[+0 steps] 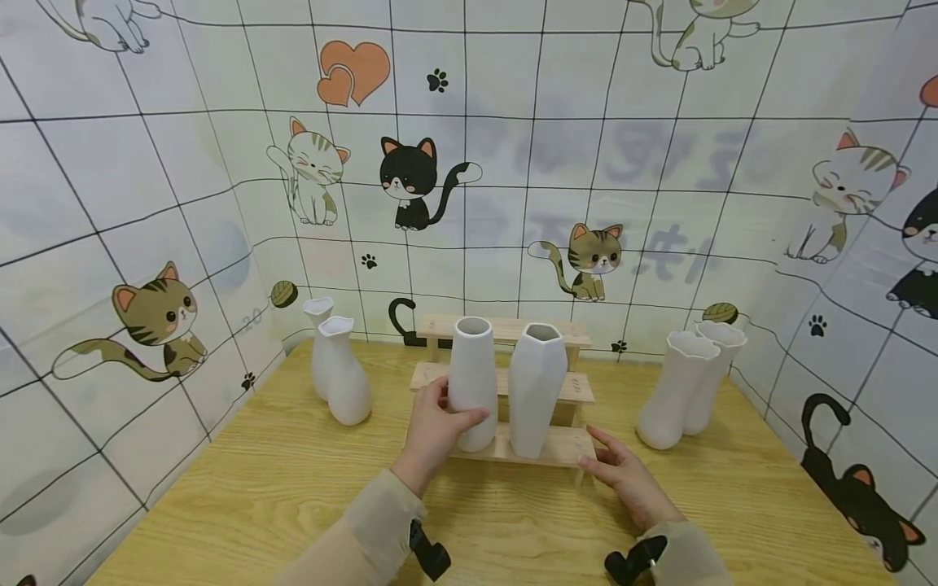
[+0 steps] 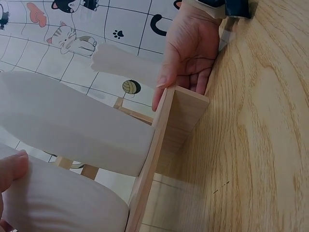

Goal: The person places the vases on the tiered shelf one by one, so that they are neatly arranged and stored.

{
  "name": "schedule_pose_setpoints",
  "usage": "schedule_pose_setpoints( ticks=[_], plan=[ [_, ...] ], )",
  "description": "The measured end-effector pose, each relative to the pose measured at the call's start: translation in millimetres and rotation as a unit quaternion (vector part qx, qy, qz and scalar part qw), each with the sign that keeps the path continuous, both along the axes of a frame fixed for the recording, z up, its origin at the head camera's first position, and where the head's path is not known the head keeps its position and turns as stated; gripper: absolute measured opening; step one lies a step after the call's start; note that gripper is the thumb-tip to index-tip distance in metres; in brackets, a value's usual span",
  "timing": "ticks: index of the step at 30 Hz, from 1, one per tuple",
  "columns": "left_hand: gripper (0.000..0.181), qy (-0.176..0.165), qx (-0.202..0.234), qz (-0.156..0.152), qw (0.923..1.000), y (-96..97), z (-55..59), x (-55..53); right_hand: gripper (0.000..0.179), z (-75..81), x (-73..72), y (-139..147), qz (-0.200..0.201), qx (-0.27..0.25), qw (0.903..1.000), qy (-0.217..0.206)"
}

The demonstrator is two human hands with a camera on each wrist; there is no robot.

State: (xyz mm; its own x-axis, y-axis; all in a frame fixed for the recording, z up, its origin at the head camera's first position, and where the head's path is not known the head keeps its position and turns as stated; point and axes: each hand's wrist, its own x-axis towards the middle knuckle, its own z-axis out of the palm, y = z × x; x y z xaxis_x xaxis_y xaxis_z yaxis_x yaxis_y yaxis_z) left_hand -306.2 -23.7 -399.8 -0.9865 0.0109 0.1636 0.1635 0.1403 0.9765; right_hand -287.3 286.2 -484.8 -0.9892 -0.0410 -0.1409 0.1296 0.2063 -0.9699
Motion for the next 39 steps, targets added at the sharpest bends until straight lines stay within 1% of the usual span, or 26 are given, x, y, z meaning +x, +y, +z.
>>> schedule_pose_setpoints(
  ticks=[6,9,20,28,34,37,39],
  plan=[
    [0.068,0.009,-0.001,-0.009,0.9999,0.9,-2.2,-2.2,0.075,-0.1,-0.4,-0.1,-0.001,0.0,1.0,-0.002],
    [0.068,0.011,-0.006,-0.009,0.9999,1.4,-2.5,-2.6,0.075,-0.4,-1.0,0.2,-0.001,0.0,1.0,-0.001],
    [0.069,0.004,-0.022,0.011,0.9997,5.1,-1.7,-0.2,0.077,1.3,-1.1,2.1,0.005,0.003,1.0,-0.002],
    [0.078,0.007,-0.037,0.022,0.999,7.5,-5.2,2.4,0.076,1.6,-0.9,1.6,0.0,0.0,1.0,0.001],
    [0.081,0.018,-0.05,0.012,0.9985,2.2,-9.1,5.5,0.075,0.7,-0.9,0.7,0.0,-0.002,1.0,0.0],
    [0.083,0.011,-0.054,0.009,0.9984,-3.0,-10.2,7.9,0.076,0.1,-0.3,0.5,-0.001,0.0,1.0,-0.002],
    [0.084,0.007,-0.054,0.012,0.9985,-7.8,-11.2,9.2,0.076,-0.2,0.2,0.3,0.0,0.0,1.0,-0.002]
  ],
)
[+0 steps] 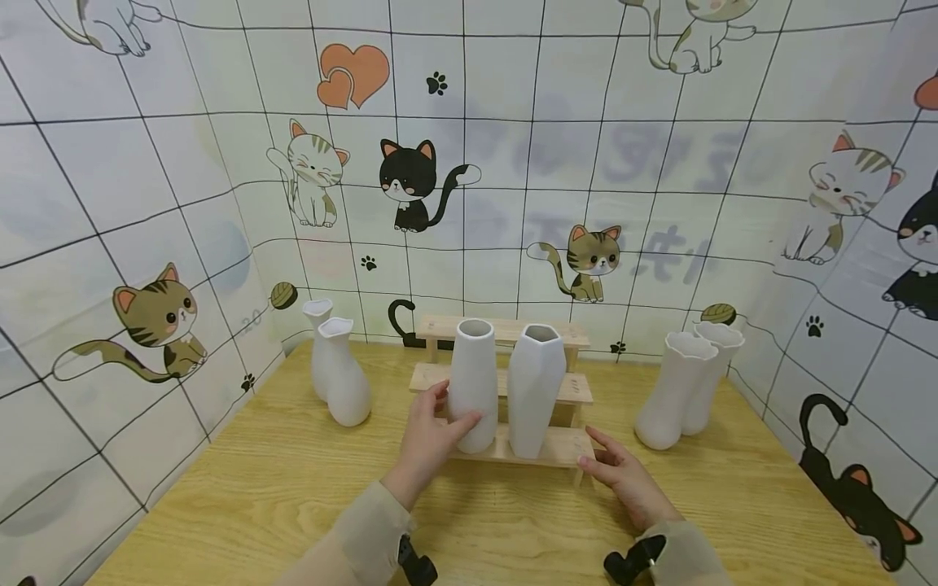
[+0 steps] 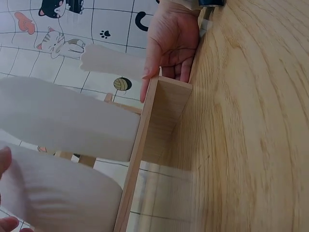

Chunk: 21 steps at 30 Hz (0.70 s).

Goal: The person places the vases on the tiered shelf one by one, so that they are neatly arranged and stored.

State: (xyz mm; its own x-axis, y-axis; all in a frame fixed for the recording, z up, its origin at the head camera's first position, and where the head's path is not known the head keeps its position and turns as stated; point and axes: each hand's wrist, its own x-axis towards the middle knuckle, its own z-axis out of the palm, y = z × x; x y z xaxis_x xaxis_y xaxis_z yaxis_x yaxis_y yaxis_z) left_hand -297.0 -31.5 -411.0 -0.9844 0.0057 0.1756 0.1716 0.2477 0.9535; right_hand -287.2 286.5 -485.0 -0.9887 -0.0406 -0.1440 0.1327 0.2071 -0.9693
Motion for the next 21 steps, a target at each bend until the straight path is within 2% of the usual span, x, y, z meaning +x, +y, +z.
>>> schedule_pose_setpoints(
  ticks=[7,13,17,21],
  plan=[
    [0.078,0.005,0.027,0.025,0.9993,-30.4,-6.2,0.8,0.076,-1.1,0.0,-0.6,0.002,0.001,1.0,-0.001],
    [0.067,0.015,0.054,0.076,0.9955,-69.6,-9.6,-3.6,0.075,-1.2,-0.2,-0.7,0.0,-0.002,1.0,-0.002],
    [0.069,0.013,0.062,0.113,0.9915,-97.4,-9.6,-7.6,0.075,-1.2,-0.8,-0.3,0.0,-0.005,1.0,0.0],
    [0.067,0.02,0.068,0.173,0.9823,-122.0,-10.8,-13.4,0.075,-1.8,-1.2,0.5,-0.002,-0.002,1.0,0.0]
  ],
)
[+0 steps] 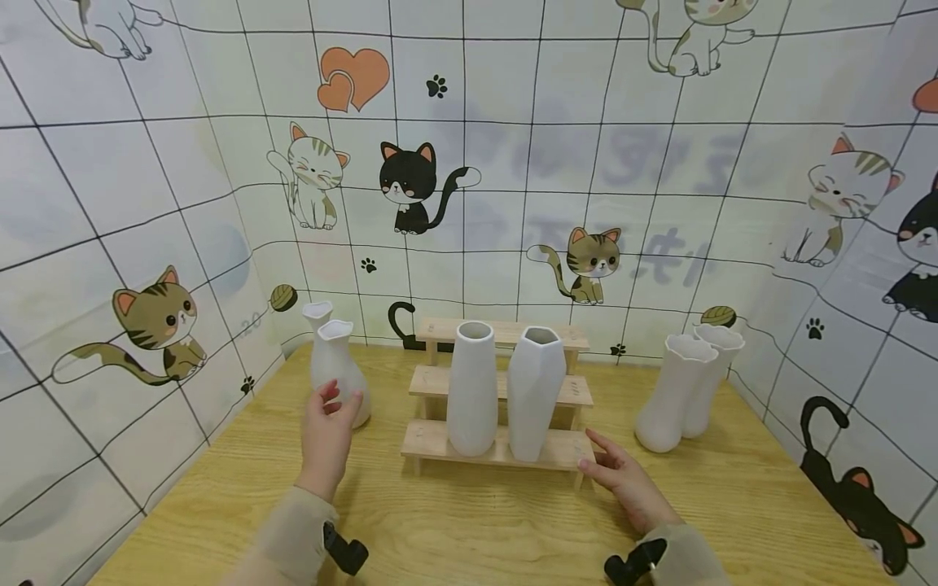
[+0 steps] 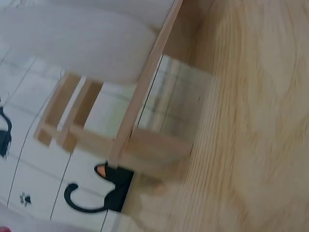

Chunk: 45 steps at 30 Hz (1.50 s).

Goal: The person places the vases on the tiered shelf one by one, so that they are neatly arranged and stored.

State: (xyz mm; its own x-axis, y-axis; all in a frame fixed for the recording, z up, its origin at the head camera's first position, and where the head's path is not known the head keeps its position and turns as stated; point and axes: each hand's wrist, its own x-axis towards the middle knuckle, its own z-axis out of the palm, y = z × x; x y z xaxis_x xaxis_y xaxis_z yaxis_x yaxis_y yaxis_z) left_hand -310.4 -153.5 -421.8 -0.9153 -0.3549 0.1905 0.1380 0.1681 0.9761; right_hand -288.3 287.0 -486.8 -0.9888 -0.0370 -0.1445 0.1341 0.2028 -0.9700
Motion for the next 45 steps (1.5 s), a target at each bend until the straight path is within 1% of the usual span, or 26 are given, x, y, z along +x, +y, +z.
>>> schedule_pose_setpoints(
  ticks=[3,5,7,10,13,17,20,27,29,34,37,41,45],
  plan=[
    [0.066,0.008,0.01,0.052,0.9986,-14.9,-2.7,-4.0,0.075,-0.3,0.3,0.1,-0.002,0.003,1.0,-0.001],
    [0.068,0.005,0.013,0.082,0.9966,-22.8,-4.7,-6.1,0.075,-0.2,0.4,0.0,-0.003,0.005,1.0,-0.001],
    [0.071,0.003,0.016,0.101,0.9947,-29.3,-7.1,-8.5,0.075,0.1,0.5,-0.2,-0.003,0.006,1.0,-0.001],
    [0.073,0.002,0.015,0.117,0.993,-36.2,-9.6,-12.4,0.075,0.6,0.8,-0.5,-0.004,0.005,1.0,-0.002],
    [0.079,-0.002,0.02,0.109,0.9938,-40.9,-11.4,-17.6,0.076,0.8,0.8,-0.8,-0.003,0.006,1.0,-0.002],
    [0.091,-0.02,0.025,0.083,0.9961,-45.1,-14.1,-24.2,0.077,1.1,0.8,-1.3,-0.002,0.006,1.0,-0.004],
    [0.097,-0.03,0.023,0.065,0.9971,-46.6,-16.2,-29.2,0.077,1.5,1.0,-1.7,-0.004,0.005,1.0,-0.006],
    [0.1,-0.06,0.004,0.026,0.9979,-45.7,-19.7,-38.7,0.076,1.0,1.0,-1.4,-0.007,0.003,1.0,-0.004],
    [0.099,-0.062,-0.002,0.019,0.9979,-44.6,-20.2,-41.2,0.076,0.6,1.2,-1.0,-0.008,0.001,1.0,-0.003],
    [0.096,-0.052,-0.002,0.008,0.9986,-41.7,-21.9,-48.0,0.075,0.1,0.9,-0.8,-0.008,-0.002,1.0,0.001],
    [0.097,-0.054,0.004,0.005,0.9985,-40.9,-23.7,-51.7,0.075,0.3,0.7,-1.0,-0.008,-0.001,1.0,0.001],
    [0.098,-0.058,0.006,0.003,0.9983,-39.5,-25.1,-54.2,0.075,1.1,0.8,-1.6,-0.008,0.0,1.0,-0.003],
    [0.095,-0.058,-0.003,0.002,0.9983,-37.0,-24.6,-55.9,0.076,1.8,1.4,-2.1,-0.009,0.001,0.9999,-0.008]
  ],
)
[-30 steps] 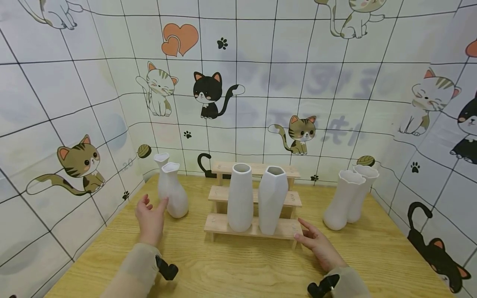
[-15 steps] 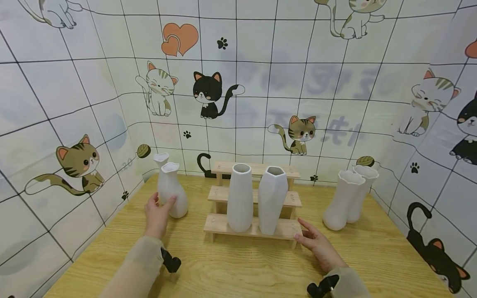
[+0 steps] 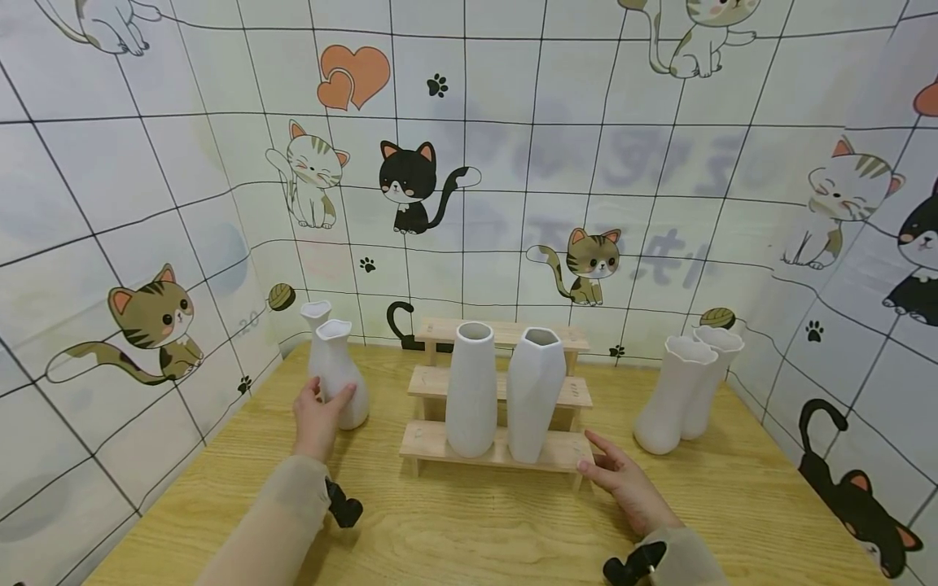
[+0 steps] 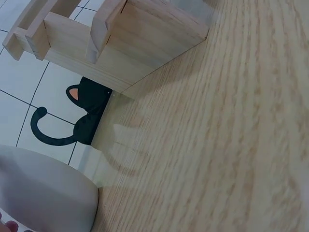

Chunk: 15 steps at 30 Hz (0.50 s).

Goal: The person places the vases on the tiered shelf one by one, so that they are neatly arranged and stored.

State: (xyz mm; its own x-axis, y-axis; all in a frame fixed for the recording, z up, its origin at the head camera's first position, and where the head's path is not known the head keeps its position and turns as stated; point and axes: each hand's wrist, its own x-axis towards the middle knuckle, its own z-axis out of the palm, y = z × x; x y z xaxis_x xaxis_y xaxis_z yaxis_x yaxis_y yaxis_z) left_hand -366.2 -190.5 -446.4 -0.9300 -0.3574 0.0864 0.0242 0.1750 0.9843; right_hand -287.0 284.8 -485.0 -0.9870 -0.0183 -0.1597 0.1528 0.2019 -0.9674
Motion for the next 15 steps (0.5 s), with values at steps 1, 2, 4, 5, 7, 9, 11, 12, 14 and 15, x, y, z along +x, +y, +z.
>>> schedule_pose_setpoints(
  ticks=[1,2,4,5,7,9,11,12,14,15],
  plan=[
    [0.094,-0.001,-0.003,0.0,1.0,0.4,0.2,-0.6,0.076,0.0,0.1,-0.1,-0.001,0.0,1.0,-0.001],
    [0.093,-0.003,-0.004,0.001,1.0,0.7,0.3,-1.4,0.076,0.0,0.2,-0.1,-0.001,0.001,1.0,-0.001],
    [0.092,-0.007,-0.005,0.001,1.0,1.2,0.6,-2.8,0.076,-0.3,0.2,-0.1,-0.001,0.0,1.0,-0.001],
    [0.091,-0.008,-0.006,0.002,1.0,1.3,0.6,-3.6,0.076,-0.5,0.2,-0.2,-0.002,-0.001,1.0,-0.001],
    [0.091,-0.011,-0.003,0.002,0.9999,1.4,0.4,-5.0,0.076,-0.8,0.2,-0.2,-0.002,-0.002,1.0,0.0],
    [0.091,-0.013,0.0,0.003,0.9999,1.9,0.4,-5.6,0.075,-0.9,0.4,-0.3,-0.002,-0.004,1.0,0.002],
    [0.092,-0.014,0.003,0.002,0.9999,2.2,0.2,-5.9,0.075,-0.9,0.6,-0.3,-0.001,-0.006,1.0,0.004],
    [0.093,-0.014,0.005,0.001,0.9999,2.4,0.1,-5.9,0.075,-0.8,0.7,-0.4,-0.001,-0.006,1.0,0.004],
    [0.093,-0.015,0.007,-0.002,0.9999,2.7,0.1,-6.1,0.075,-0.5,0.9,-0.3,0.0,-0.008,1.0,0.005],
    [0.092,-0.011,0.008,-0.004,0.9999,2.7,-0.1,-6.4,0.075,-0.4,1.0,-0.1,0.001,-0.008,1.0,0.005]
  ],
)
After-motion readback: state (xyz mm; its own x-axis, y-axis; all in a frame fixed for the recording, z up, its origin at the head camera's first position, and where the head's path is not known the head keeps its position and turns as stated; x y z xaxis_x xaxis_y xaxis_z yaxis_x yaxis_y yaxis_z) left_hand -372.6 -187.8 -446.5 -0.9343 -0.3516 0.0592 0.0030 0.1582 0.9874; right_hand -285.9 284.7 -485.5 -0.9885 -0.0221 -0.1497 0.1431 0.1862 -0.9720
